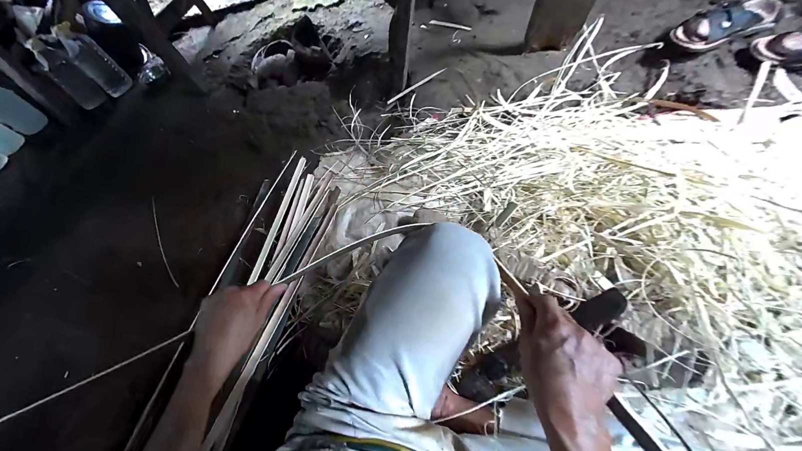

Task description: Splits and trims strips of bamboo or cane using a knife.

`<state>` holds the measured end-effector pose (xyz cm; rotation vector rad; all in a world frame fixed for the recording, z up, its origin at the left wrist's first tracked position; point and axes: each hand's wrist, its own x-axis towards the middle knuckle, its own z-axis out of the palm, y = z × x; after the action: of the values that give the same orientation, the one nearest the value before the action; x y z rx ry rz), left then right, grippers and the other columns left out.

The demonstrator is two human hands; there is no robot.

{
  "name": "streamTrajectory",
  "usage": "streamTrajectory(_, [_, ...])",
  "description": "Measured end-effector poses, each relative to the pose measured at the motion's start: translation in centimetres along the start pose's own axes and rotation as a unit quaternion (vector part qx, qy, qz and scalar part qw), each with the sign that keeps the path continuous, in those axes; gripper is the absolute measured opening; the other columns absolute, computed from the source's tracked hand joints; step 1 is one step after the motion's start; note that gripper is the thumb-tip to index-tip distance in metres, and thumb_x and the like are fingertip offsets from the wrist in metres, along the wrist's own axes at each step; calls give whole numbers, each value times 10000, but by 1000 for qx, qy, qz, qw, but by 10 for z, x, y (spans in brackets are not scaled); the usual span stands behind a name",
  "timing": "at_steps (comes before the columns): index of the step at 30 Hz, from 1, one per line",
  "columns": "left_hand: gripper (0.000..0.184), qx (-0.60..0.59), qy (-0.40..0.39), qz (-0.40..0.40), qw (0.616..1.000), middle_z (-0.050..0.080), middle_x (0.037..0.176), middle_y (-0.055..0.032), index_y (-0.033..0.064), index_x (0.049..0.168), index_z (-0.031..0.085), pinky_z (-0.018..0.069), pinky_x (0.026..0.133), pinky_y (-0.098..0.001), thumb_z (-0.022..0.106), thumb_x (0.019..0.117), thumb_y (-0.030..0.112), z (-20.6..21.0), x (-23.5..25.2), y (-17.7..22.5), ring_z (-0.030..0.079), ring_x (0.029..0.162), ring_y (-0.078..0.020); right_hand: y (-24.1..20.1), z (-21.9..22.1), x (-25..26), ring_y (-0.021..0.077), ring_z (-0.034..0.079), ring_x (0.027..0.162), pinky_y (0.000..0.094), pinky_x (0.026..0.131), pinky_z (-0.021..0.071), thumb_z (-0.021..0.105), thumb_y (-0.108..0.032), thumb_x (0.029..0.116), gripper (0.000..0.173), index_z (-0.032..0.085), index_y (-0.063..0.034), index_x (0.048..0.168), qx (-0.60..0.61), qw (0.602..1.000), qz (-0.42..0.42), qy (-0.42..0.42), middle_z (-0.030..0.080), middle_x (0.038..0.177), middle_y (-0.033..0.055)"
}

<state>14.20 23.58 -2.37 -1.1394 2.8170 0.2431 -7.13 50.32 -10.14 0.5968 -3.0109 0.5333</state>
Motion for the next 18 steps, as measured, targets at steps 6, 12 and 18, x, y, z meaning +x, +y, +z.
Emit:
streamTrajectory(6, [536,10,-26,-53,998,706,927,-259,-9,1040,703,515,808,-611,436,1087,453,17,38,67,695,953,-456,12,-11,-52,526,681,690,636,532,482,489,-179,1080,286,671,42,1077,4,1000,18,7,681,827,289])
streamTrajectory(12, [532,-42,-70,-32,996,730,960,-221,6,1086,730,501,885,-647,430,1093,445,21,18,21,702,964,-428,31,-17,-56,554,677,717,659,551,474,479,-167,1089,282,656,49,1124,-6,999,50,-16,684,865,316])
streamTrajectory(18, [510,-51,-20,-89,995,729,933,-235,21,1096,749,484,831,-659,413,1101,405,36,-31,-13,700,932,-447,33,-20,-65,539,676,690,647,535,473,478,-148,1083,269,660,48,1107,1,999,26,-18,679,841,311])
